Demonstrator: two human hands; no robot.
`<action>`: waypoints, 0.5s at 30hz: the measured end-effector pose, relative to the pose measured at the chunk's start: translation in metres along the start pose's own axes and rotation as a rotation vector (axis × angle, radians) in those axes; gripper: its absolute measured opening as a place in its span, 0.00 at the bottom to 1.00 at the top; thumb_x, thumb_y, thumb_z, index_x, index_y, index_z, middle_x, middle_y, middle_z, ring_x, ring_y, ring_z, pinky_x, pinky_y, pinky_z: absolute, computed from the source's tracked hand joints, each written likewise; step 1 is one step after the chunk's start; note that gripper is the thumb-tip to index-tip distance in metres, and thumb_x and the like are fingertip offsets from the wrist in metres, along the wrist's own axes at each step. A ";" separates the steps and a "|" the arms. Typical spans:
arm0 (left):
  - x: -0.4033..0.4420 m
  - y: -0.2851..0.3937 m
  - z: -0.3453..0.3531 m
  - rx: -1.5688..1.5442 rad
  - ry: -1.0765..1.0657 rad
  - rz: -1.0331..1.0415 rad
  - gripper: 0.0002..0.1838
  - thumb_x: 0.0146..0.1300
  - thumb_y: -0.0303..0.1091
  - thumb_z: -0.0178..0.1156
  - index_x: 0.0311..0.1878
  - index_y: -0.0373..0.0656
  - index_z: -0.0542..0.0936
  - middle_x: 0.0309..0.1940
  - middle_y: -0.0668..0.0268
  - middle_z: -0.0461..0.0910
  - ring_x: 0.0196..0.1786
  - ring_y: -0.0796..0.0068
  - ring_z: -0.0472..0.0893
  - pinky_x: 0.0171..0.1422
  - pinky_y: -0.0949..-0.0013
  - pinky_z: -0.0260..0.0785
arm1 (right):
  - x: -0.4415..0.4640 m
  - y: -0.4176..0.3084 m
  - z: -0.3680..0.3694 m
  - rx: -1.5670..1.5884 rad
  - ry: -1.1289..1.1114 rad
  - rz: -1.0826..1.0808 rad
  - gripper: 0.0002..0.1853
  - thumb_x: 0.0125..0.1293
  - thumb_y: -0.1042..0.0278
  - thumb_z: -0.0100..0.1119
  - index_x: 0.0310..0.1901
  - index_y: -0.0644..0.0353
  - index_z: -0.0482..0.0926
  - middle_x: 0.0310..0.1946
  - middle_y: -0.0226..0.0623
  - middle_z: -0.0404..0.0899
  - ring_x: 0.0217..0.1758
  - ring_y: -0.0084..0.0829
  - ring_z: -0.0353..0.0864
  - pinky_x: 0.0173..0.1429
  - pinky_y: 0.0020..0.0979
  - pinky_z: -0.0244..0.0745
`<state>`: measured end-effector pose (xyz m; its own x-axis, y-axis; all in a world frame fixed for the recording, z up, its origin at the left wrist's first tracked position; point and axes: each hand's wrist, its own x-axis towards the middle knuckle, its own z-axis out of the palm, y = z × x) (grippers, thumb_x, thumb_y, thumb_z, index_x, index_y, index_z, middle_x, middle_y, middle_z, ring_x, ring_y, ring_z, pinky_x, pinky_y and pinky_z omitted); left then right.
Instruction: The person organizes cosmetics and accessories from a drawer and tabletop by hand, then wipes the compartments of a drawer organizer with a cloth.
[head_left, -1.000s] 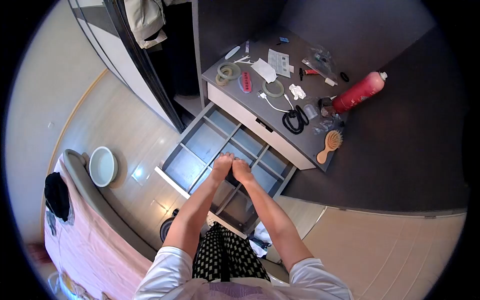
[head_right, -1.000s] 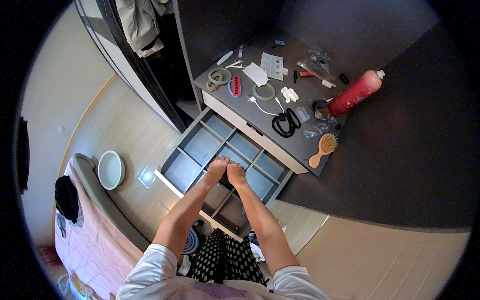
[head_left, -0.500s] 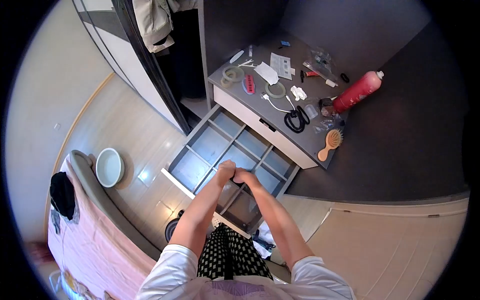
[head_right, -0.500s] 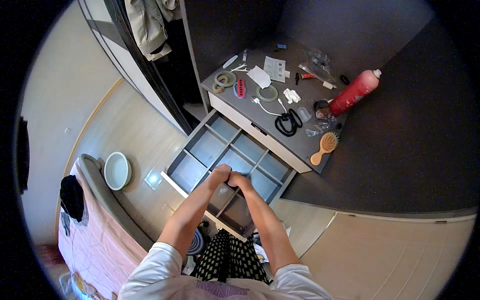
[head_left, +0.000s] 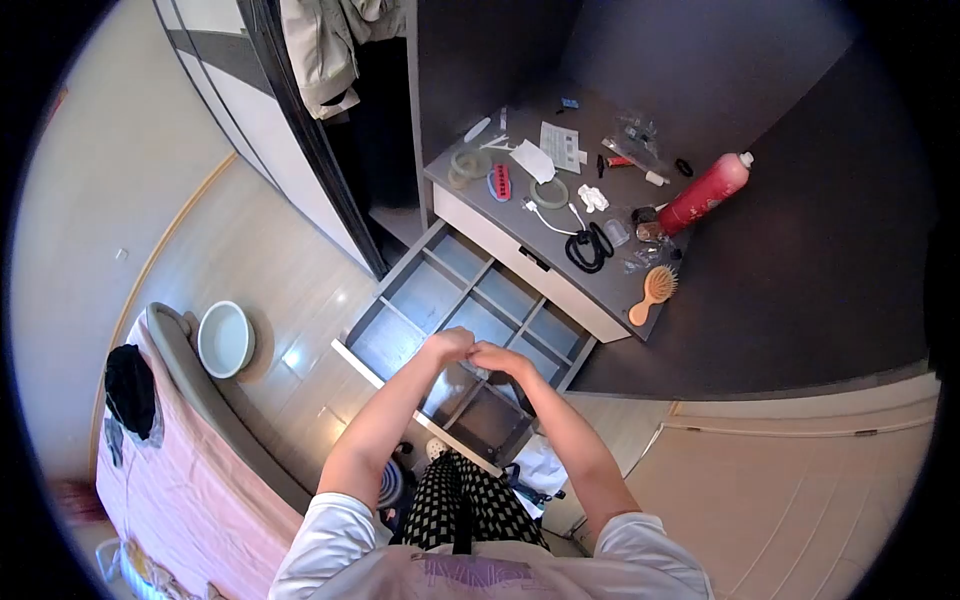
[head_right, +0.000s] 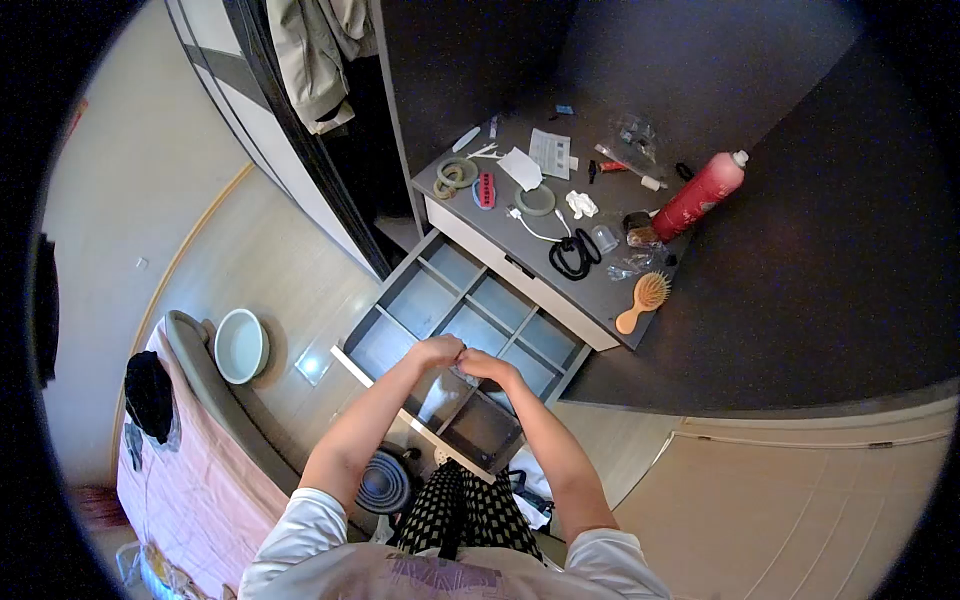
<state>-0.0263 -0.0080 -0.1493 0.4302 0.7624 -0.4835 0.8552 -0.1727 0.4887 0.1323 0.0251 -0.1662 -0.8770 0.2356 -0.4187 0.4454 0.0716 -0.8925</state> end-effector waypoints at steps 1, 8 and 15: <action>-0.005 0.002 -0.001 0.004 0.006 0.000 0.10 0.51 0.28 0.58 0.36 0.37 0.83 0.37 0.47 0.81 0.42 0.54 0.82 0.42 0.61 0.74 | -0.007 -0.003 0.005 0.093 0.038 -0.039 0.08 0.53 0.69 0.50 0.29 0.65 0.74 0.22 0.24 0.69 0.29 0.19 0.65 0.34 0.26 0.62; -0.088 0.034 -0.059 -0.602 0.198 -0.072 0.10 0.57 0.30 0.57 0.41 0.37 0.79 0.30 0.59 0.81 0.36 0.69 0.80 0.41 0.69 0.71 | -0.056 -0.063 0.002 0.588 0.122 0.007 0.09 0.52 0.73 0.45 0.34 0.60 0.75 0.28 0.23 0.69 0.33 0.17 0.67 0.40 0.20 0.63; -0.129 0.053 -0.103 -0.671 0.366 0.127 0.14 0.61 0.41 0.61 0.35 0.37 0.81 0.26 0.71 0.78 0.31 0.84 0.72 0.34 0.74 0.66 | -0.108 -0.146 -0.007 0.939 0.199 -0.110 0.11 0.55 0.77 0.43 0.39 0.60 0.73 0.34 0.26 0.71 0.36 0.17 0.70 0.43 0.21 0.66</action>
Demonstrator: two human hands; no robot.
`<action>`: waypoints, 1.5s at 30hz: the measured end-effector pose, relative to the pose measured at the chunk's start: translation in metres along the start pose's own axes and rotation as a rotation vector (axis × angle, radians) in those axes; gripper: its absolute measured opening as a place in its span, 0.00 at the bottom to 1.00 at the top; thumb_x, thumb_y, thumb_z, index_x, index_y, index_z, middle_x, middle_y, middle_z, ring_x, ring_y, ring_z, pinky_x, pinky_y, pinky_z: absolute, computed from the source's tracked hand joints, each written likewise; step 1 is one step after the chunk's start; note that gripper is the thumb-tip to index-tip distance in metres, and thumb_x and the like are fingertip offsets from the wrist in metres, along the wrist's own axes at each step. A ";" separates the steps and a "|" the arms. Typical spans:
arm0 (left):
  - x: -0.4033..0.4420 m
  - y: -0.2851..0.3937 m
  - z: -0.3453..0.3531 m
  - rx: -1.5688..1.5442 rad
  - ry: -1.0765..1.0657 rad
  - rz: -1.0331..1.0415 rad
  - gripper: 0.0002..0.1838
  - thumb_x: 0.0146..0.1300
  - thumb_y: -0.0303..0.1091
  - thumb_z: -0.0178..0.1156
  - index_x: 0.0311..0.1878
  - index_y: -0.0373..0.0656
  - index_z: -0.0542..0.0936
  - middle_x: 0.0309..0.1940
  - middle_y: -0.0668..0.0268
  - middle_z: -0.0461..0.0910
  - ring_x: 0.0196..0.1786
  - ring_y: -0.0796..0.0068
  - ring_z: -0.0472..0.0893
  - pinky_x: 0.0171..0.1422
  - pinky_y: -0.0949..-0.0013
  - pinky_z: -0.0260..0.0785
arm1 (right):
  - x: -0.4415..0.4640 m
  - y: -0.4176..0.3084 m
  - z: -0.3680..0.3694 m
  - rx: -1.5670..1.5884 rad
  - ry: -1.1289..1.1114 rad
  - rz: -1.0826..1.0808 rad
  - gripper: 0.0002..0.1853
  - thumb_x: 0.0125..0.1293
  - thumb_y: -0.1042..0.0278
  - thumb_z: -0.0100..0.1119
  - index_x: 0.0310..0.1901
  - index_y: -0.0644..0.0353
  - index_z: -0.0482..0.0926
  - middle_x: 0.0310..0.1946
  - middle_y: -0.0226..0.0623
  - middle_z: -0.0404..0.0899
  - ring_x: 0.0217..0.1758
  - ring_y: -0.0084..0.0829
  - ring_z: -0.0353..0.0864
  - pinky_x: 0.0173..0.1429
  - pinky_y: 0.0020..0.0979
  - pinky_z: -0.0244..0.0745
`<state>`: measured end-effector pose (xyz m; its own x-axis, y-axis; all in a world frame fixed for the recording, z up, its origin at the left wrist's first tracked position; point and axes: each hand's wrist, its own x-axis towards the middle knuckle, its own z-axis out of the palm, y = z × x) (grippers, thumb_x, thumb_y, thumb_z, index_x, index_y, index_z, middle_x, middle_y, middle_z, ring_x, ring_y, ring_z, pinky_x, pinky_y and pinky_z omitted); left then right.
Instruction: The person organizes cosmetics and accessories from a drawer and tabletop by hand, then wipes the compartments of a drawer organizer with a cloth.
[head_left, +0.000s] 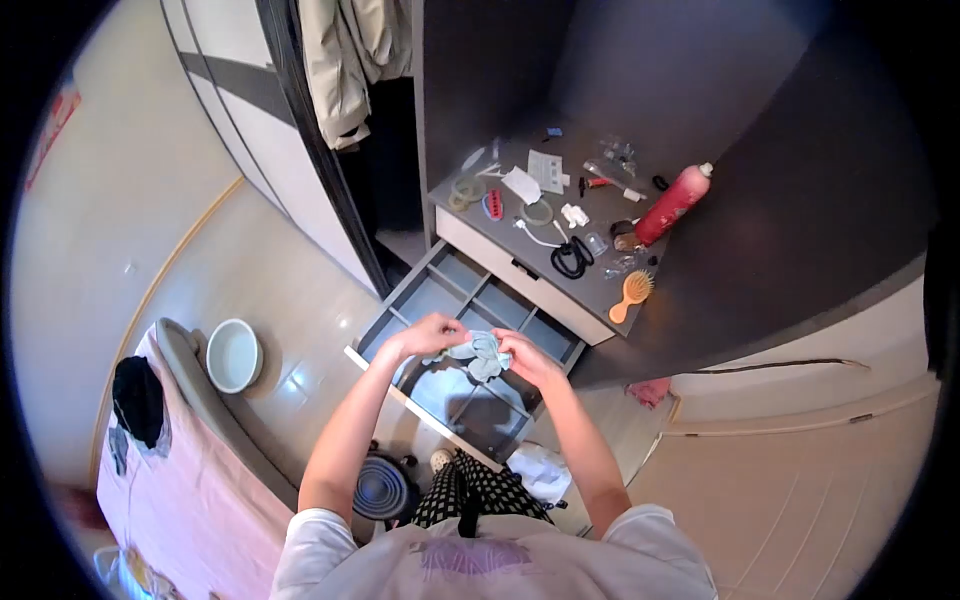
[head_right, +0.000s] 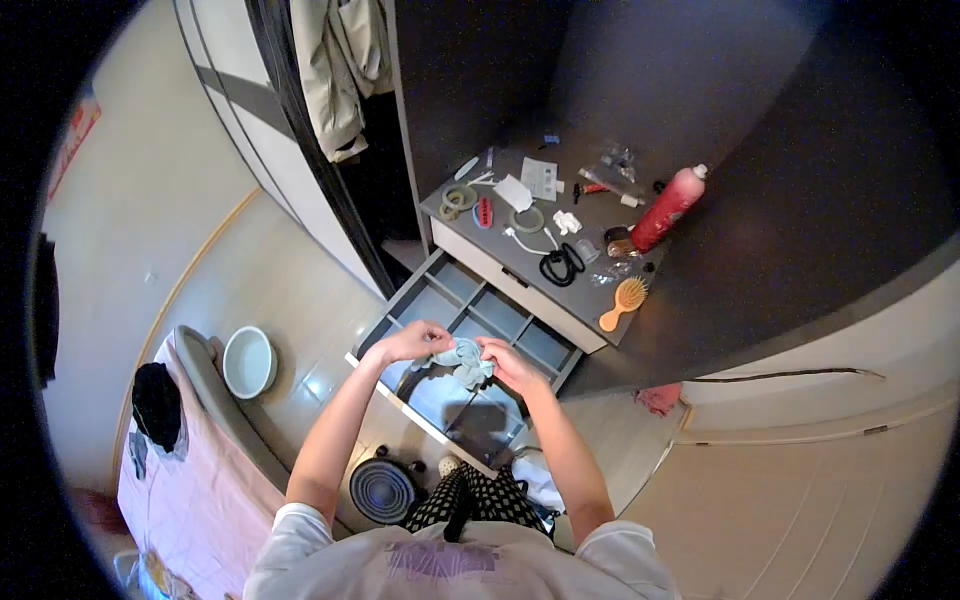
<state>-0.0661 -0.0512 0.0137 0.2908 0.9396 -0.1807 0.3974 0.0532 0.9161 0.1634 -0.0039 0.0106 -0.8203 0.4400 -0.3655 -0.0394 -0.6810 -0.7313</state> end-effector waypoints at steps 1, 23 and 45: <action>0.002 -0.002 0.001 0.026 0.011 0.001 0.16 0.60 0.43 0.61 0.33 0.36 0.81 0.24 0.73 0.76 0.29 0.84 0.70 0.31 0.73 0.64 | -0.004 -0.003 0.002 0.027 0.085 -0.082 0.10 0.56 0.76 0.44 0.39 0.61 0.73 0.34 0.26 0.71 0.36 0.18 0.70 0.43 0.21 0.67; 0.179 0.123 0.126 -0.299 0.395 0.248 0.20 0.62 0.23 0.53 0.57 0.31 0.70 0.51 0.53 0.77 0.48 0.67 0.80 0.50 0.68 0.73 | -0.044 -0.099 -0.066 -1.120 1.404 -0.863 0.19 0.63 0.73 0.47 0.55 0.70 0.68 0.53 0.53 0.69 0.57 0.50 0.68 0.62 0.43 0.60; 0.153 0.092 0.054 1.033 0.406 0.718 0.09 0.48 0.29 0.54 0.35 0.41 0.77 0.31 0.68 0.73 0.41 0.71 0.75 0.48 0.71 0.68 | -0.001 -0.106 -0.068 -1.427 1.215 -0.458 0.11 0.58 0.70 0.58 0.43 0.64 0.76 0.41 0.45 0.74 0.46 0.46 0.75 0.47 0.42 0.71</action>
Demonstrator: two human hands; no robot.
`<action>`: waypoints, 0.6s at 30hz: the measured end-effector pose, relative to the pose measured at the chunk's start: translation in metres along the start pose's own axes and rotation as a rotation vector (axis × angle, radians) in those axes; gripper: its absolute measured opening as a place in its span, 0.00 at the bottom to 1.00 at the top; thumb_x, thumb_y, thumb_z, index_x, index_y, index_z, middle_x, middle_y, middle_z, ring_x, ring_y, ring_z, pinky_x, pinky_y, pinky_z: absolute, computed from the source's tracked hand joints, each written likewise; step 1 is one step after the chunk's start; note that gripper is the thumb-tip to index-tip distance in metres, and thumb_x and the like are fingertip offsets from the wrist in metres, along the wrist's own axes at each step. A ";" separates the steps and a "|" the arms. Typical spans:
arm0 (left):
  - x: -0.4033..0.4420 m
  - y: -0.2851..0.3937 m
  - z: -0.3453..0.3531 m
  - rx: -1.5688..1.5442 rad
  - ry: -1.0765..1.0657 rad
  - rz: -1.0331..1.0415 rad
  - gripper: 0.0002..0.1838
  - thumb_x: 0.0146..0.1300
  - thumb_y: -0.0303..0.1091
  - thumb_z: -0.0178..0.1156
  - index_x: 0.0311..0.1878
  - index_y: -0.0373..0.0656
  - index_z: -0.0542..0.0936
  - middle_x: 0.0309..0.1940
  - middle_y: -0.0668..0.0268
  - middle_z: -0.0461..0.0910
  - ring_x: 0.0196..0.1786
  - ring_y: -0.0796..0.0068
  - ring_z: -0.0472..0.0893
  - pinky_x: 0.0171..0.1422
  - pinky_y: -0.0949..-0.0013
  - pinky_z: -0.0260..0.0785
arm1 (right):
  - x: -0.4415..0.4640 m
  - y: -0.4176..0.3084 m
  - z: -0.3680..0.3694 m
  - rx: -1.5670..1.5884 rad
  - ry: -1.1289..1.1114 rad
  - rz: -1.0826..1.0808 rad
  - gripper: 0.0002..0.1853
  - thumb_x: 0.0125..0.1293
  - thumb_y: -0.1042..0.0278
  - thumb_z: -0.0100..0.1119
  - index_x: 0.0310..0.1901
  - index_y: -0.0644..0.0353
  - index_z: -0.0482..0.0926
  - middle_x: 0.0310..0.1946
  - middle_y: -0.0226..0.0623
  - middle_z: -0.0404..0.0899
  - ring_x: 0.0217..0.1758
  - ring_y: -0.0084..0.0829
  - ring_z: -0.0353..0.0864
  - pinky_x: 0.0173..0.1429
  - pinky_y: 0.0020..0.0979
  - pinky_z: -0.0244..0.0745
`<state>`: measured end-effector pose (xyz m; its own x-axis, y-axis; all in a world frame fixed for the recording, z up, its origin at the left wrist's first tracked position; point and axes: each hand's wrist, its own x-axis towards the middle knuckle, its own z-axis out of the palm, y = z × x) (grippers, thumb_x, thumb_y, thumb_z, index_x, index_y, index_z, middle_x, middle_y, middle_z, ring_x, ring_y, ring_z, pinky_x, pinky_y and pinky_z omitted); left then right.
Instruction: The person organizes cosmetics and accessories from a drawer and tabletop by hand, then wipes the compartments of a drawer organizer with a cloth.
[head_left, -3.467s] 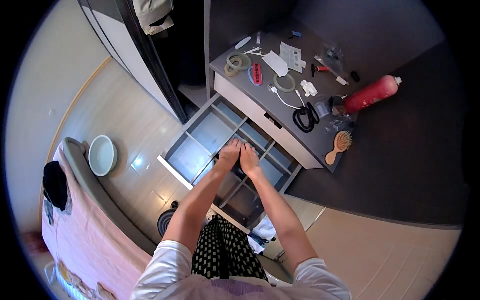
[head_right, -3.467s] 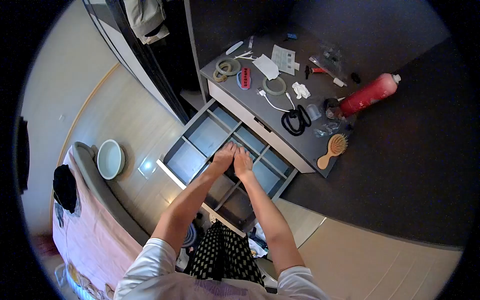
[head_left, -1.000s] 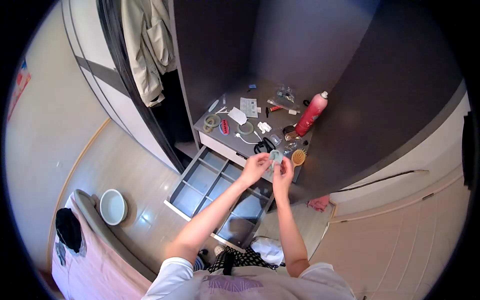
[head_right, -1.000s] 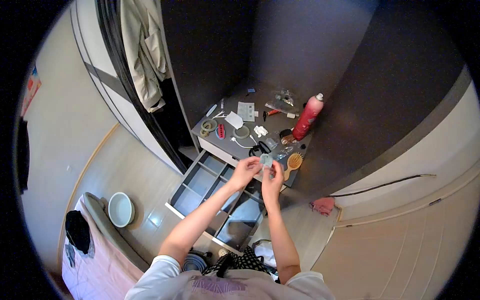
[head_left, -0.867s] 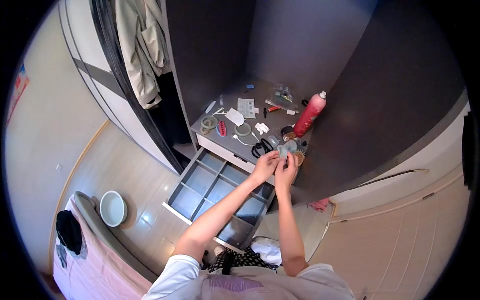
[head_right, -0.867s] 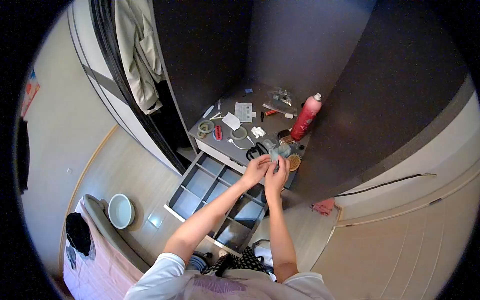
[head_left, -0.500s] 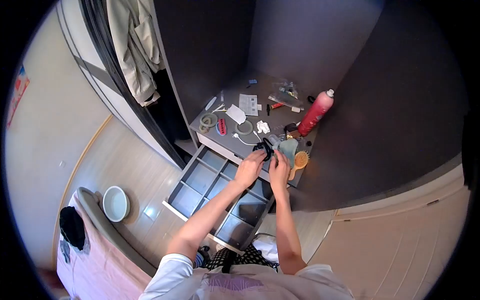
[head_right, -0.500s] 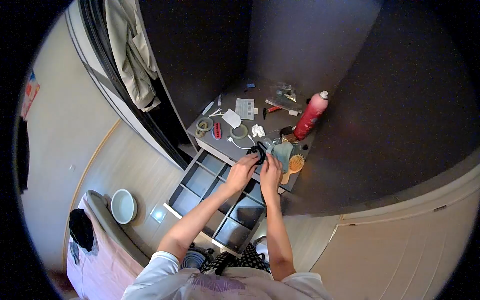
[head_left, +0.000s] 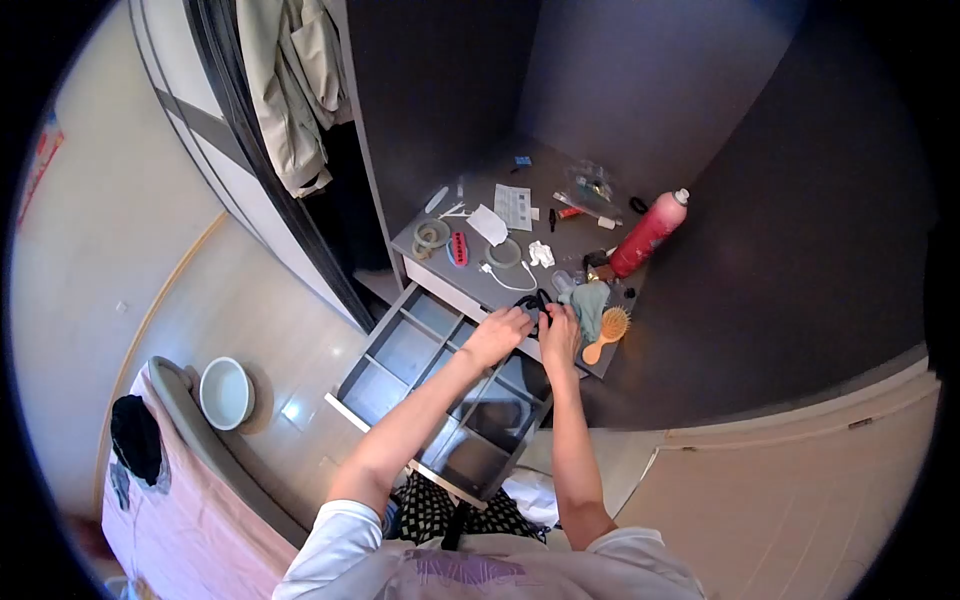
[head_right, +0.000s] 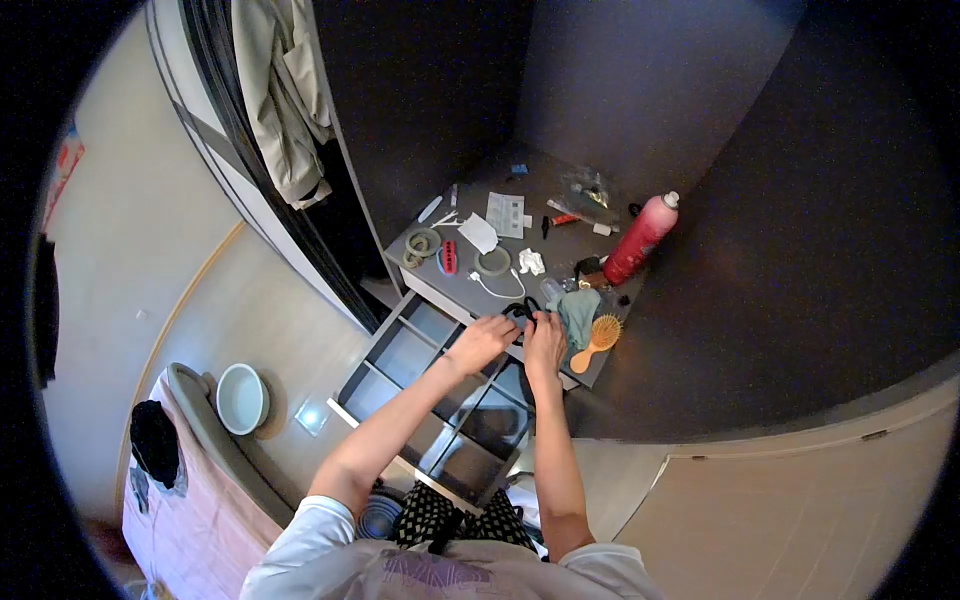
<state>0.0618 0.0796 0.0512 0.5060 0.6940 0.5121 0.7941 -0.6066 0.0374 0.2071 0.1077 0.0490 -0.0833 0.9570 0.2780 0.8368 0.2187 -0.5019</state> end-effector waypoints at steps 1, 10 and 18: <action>-0.002 -0.001 0.003 -0.019 0.035 0.028 0.07 0.47 0.29 0.54 0.31 0.41 0.77 0.30 0.68 0.72 0.41 0.71 0.75 0.48 0.72 0.69 | -0.004 0.000 -0.001 -0.007 -0.002 0.007 0.11 0.58 0.70 0.58 0.43 0.64 0.76 0.41 0.45 0.74 0.46 0.46 0.75 0.47 0.42 0.71; -0.005 -0.010 0.001 -0.161 -0.010 0.006 0.09 0.48 0.29 0.54 0.35 0.43 0.78 0.31 0.68 0.73 0.40 0.69 0.75 0.43 0.69 0.71 | 0.006 -0.002 0.007 0.082 0.111 0.039 0.09 0.53 0.69 0.62 0.34 0.66 0.78 0.28 0.45 0.77 0.35 0.46 0.78 0.40 0.42 0.72; 0.000 -0.024 -0.026 -0.039 0.113 -0.059 0.12 0.49 0.30 0.54 0.38 0.46 0.80 0.36 0.72 0.76 0.42 0.71 0.73 0.44 0.69 0.67 | 0.012 -0.026 0.005 0.153 0.219 -0.059 0.12 0.56 0.71 0.60 0.40 0.68 0.79 0.29 0.45 0.75 0.27 0.40 0.76 0.34 0.37 0.71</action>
<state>0.0341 0.0835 0.0723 0.4158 0.6822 0.6014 0.8066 -0.5821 0.1027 0.1817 0.1141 0.0616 0.0035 0.8812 0.4727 0.7413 0.3150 -0.5927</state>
